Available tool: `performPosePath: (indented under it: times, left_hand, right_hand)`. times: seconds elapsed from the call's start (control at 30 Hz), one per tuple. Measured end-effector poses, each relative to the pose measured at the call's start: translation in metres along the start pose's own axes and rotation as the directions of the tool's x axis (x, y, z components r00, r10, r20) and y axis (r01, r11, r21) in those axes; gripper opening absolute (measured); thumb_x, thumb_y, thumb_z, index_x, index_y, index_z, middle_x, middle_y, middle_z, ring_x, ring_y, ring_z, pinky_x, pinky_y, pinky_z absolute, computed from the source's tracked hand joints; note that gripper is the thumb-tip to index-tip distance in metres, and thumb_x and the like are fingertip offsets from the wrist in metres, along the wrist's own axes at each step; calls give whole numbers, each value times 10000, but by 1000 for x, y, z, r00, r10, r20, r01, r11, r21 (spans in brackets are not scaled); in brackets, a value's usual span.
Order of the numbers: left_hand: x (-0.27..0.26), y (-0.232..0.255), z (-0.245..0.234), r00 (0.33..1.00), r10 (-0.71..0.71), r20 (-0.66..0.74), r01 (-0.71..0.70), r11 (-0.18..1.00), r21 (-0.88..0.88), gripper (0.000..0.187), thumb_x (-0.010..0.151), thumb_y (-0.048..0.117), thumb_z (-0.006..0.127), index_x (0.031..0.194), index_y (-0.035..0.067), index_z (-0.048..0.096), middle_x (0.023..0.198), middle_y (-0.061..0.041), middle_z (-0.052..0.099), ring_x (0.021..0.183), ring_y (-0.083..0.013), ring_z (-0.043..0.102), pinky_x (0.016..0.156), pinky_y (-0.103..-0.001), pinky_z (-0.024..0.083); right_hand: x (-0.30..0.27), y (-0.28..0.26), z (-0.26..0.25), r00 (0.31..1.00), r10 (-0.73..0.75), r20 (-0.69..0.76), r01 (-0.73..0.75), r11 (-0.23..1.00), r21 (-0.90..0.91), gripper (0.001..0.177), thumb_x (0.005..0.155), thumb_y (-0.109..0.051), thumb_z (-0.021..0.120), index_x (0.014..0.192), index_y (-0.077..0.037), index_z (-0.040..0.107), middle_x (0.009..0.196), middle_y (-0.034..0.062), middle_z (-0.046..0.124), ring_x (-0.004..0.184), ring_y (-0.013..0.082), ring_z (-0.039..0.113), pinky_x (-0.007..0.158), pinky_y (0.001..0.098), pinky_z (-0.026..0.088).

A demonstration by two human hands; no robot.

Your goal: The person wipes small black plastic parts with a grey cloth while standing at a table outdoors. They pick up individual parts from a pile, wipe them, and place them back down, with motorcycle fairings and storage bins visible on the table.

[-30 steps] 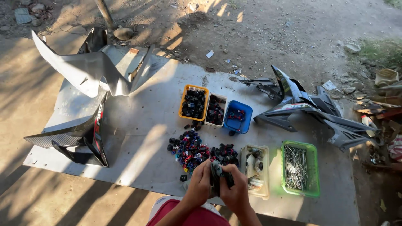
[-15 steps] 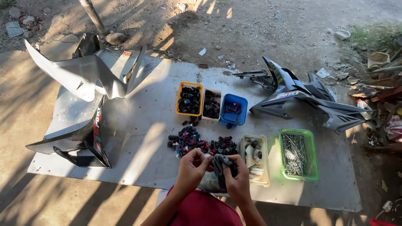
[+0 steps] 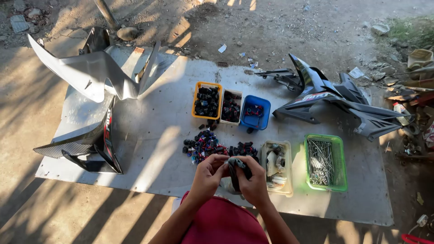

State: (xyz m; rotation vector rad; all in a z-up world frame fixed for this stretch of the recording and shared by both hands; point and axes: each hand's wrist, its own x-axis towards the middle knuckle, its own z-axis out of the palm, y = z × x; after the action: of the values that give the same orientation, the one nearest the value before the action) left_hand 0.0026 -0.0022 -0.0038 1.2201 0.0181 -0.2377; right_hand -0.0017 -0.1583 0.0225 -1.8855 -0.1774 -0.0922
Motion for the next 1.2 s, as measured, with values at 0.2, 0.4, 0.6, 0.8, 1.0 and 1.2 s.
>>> performPosePath:
  times: [0.2, 0.4, 0.6, 0.8, 1.0, 1.2]
  left_hand:
    - [8, -31, -37, 933, -322, 160, 359, 852, -381, 225, 837, 22, 806, 1014, -25, 677, 1013, -236, 768, 834, -270, 751, 791, -349, 640]
    - [9, -15, -30, 910, -407, 71, 414, 892, -184, 270, 842, 107, 821, 1021, -66, 716, 834, -189, 759, 686, -214, 713, 645, -297, 588]
    - [18, -18, -9, 971, -234, -51, 223, 961, -162, 202, 943, 112, 729, 1027, -69, 693, 838, -127, 715, 680, -149, 643, 645, -278, 574]
    - [14, -37, -24, 951, -308, 10, 308, 951, 15, 152, 980, 110, 690, 982, -40, 661, 751, -96, 649, 594, -147, 605, 575, -275, 527]
    - [30, -73, -13, 959, -279, -51, 282, 958, 59, 174, 934, 88, 753, 951, -2, 605, 732, -66, 620, 593, -129, 584, 568, -260, 510]
    - [121, -181, -27, 937, -252, -242, 306, 927, 217, 323, 912, 233, 822, 963, 21, 584, 677, -98, 651, 524, -187, 680, 525, -299, 557]
  right_hand:
    - [10, -1, -24, 967, -88, 239, 97, 995, -26, 381, 746, 143, 668, 1055, -42, 795, 877, 41, 677, 633, 163, 536, 549, 285, 415]
    - [19, -2, -30, 943, -24, 332, 58, 994, -94, 289, 725, 91, 668, 969, -20, 776, 857, 39, 725, 637, 164, 589, 569, 288, 480]
    - [-5, -6, 15, 986, -128, -110, 112, 983, -143, 305, 841, 60, 640, 1134, -15, 679, 887, 63, 677, 664, 166, 594, 586, 301, 492]
    - [-8, 26, 3, 991, -127, 46, 133, 975, -176, 273, 787, 32, 741, 1058, -1, 723, 916, 67, 734, 657, 178, 634, 606, 293, 533]
    - [-34, 95, 19, 889, 452, 69, -457, 884, 98, 202, 1000, -115, 529, 856, -5, 617, 687, 43, 635, 575, 130, 450, 537, 336, 424]
    - [-60, 213, -2, 354, 930, 101, -480, 88, 873, 481, 1108, -367, 440, 1483, -71, 497, 1363, 149, 565, 1159, 265, 603, 964, 376, 501]
